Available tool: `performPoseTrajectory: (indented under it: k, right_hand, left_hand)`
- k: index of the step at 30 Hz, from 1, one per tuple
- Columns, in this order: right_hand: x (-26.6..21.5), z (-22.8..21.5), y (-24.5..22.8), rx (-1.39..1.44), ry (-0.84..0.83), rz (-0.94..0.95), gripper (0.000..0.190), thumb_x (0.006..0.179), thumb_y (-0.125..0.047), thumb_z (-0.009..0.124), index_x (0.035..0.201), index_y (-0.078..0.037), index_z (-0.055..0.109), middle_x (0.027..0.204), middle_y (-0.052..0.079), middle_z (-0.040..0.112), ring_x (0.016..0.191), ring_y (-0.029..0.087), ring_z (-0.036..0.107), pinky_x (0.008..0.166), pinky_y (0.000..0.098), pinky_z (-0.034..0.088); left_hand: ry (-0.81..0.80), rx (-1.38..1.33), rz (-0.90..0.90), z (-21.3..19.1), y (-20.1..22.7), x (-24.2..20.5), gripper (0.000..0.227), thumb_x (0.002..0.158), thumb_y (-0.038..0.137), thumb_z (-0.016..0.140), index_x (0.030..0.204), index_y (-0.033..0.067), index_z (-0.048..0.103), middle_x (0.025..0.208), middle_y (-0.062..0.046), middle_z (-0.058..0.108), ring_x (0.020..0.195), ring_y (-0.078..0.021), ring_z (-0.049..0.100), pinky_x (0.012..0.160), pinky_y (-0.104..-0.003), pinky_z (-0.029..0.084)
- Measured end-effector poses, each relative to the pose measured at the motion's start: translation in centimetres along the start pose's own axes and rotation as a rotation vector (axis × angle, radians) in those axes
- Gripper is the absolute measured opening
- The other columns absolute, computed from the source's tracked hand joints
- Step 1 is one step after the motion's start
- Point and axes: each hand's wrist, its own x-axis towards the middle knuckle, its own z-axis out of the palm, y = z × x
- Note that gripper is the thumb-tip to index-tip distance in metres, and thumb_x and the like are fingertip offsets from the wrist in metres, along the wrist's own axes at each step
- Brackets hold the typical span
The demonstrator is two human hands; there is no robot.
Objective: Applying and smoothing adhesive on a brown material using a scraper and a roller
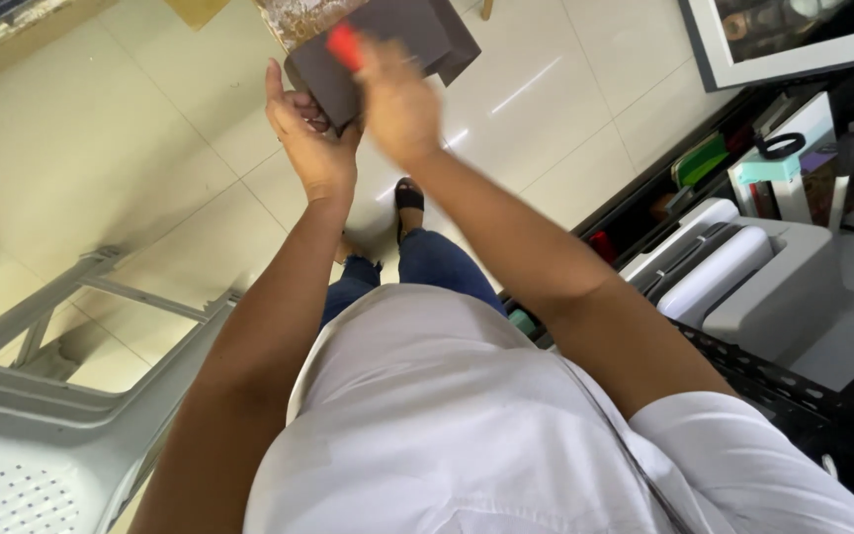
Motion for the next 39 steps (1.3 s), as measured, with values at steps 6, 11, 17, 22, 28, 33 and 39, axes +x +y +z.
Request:
performPoseTrajectory:
  k: [6,11,17,22,28,33,39]
  right_hand:
    - [0.1,-0.2,4.1,-0.114,0.204,0.237,0.043,0.099,-0.028,0.065,0.139,-0.019,0.053,0.133,0.008,0.067,0.102,0.033,0.073,0.078,0.0467,0.058]
    - [-1.9,-0.9,-0.2,-0.076,0.102,-0.027,0.047,0.098,-0.013,0.055,0.144,-0.02,0.05,0.124,0.015,0.065,0.079,0.027,0.07,0.059,0.0387,0.055]
    - [-0.2,4.7,6.3,-0.029,0.169,0.115,0.049,0.107,-0.029,0.059,0.152,-0.017,0.043,0.151,0.018,0.057,0.144,0.032,0.053,0.111,0.0476,0.052]
    - [-2.3,-2.2,0.7,-0.021,0.093,-0.049,0.044,0.094,-0.019,0.062,0.137,-0.022,0.053,0.106,0.007,0.058,0.067,0.027,0.065,0.054,0.0425,0.052]
    - [3.6,-6.1,13.4,0.291,0.001,0.239,0.028,0.097,-0.014,0.054,0.124,-0.017,0.052,0.096,0.014,0.073,0.069,0.029,0.07,0.052,0.0364,0.053]
    - [4.6,-7.2,12.5,0.903,-0.188,0.279,0.029,0.101,-0.019,0.055,0.13,-0.017,0.055,0.114,0.003,0.065,0.104,0.019,0.062,0.091,0.031,0.049]
    - [3.8,-6.2,11.7,0.957,-0.281,0.398,0.009,0.097,-0.021,0.058,0.106,-0.017,0.058,0.087,0.0,0.064,0.079,0.015,0.057,0.073,0.0309,0.047]
  left_hand:
    - [-0.2,0.653,0.465,-1.0,-1.2,0.1,0.132,0.067,-0.01,0.104,0.163,0.0182,0.018,0.12,-0.004,0.043,0.091,-0.0145,0.05,0.085,-0.024,0.06]
    - [-0.195,0.717,0.483,-1.8,-2.0,1.1,0.134,0.064,-0.012,0.098,0.164,0.0211,0.016,0.12,-0.005,0.043,0.091,-0.015,0.051,0.081,-0.025,0.056]
    - [-0.182,0.765,0.515,-1.8,-1.6,1.3,0.137,0.065,-0.002,0.106,0.164,0.0229,0.015,0.12,-0.004,0.048,0.089,-0.014,0.052,0.077,-0.025,0.058]
    - [-0.163,0.765,0.44,-1.1,-0.9,0.5,0.103,0.084,0.002,0.083,0.163,0.0246,0.02,0.118,-0.002,0.047,0.086,-0.0112,0.049,0.076,-0.024,0.053]
    - [-0.212,1.163,0.669,-0.4,1.3,-1.8,0.13,0.073,0.013,0.107,0.165,0.0209,0.016,0.137,-0.013,0.041,0.119,-0.0293,0.048,0.107,-0.044,0.045]
    - [-0.489,1.477,1.108,2.0,3.8,-1.8,0.081,0.062,0.019,0.102,0.135,0.0097,0.068,0.133,-0.015,0.049,0.121,-0.0406,0.045,0.098,-0.056,0.042]
    - [-0.593,1.503,1.128,3.5,2.9,-1.4,0.062,0.078,0.046,0.092,0.13,0.0159,0.076,0.133,-0.008,0.059,0.118,-0.0357,0.046,0.09,-0.051,0.045]
